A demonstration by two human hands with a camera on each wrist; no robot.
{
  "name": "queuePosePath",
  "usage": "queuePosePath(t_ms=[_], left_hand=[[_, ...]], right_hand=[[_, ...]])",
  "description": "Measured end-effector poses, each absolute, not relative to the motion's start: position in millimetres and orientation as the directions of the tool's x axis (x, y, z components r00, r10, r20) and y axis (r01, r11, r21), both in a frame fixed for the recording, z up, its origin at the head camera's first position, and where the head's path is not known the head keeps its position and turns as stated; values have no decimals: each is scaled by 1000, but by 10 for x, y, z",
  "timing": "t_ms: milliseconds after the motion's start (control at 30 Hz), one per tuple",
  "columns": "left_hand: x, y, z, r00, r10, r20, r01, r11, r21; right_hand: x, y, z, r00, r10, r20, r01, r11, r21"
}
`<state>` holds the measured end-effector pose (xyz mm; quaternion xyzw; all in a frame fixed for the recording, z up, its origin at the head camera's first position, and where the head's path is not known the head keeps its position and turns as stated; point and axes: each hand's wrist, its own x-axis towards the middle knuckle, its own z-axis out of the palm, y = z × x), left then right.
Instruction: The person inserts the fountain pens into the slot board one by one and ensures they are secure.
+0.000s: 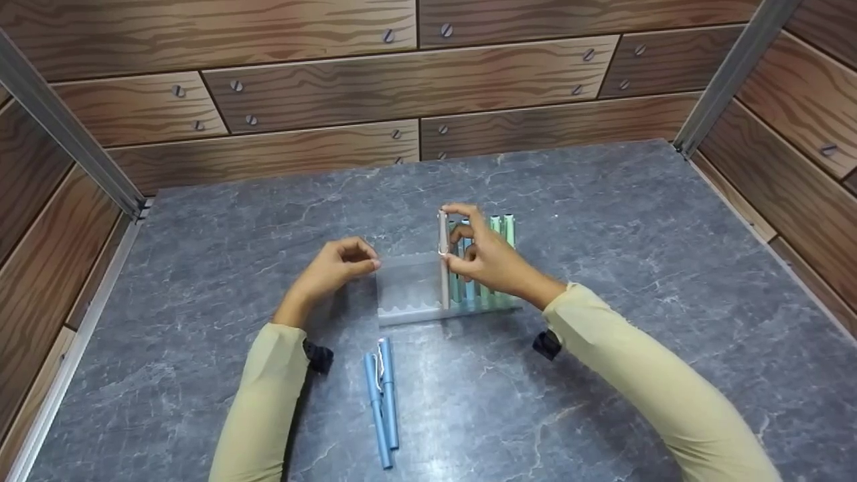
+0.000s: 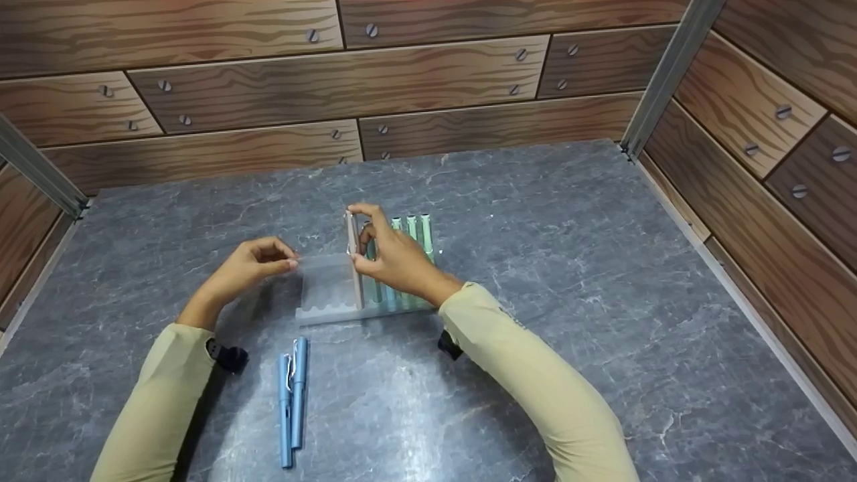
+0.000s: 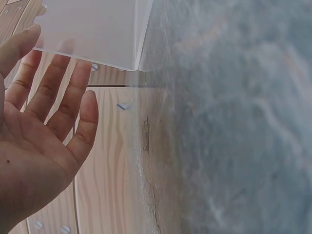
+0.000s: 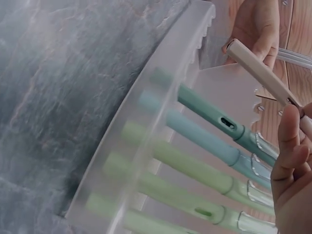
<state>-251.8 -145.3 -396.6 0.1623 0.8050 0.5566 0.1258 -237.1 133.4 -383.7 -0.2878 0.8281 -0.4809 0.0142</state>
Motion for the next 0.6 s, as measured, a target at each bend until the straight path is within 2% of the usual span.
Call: queuePosePath(t_ms=[333,600], left_hand=[[-2530,-1462,-3979,-914,406,-10,134,326,936],[-2512,-1460,-3968,-917,398,-21,129,348,929]], right_hand=[[-2396,1328,-3915,-811,-489,321,-542,419,-729],[-2403,1308,-3985,-776,-474,416,-626,496,-602]])
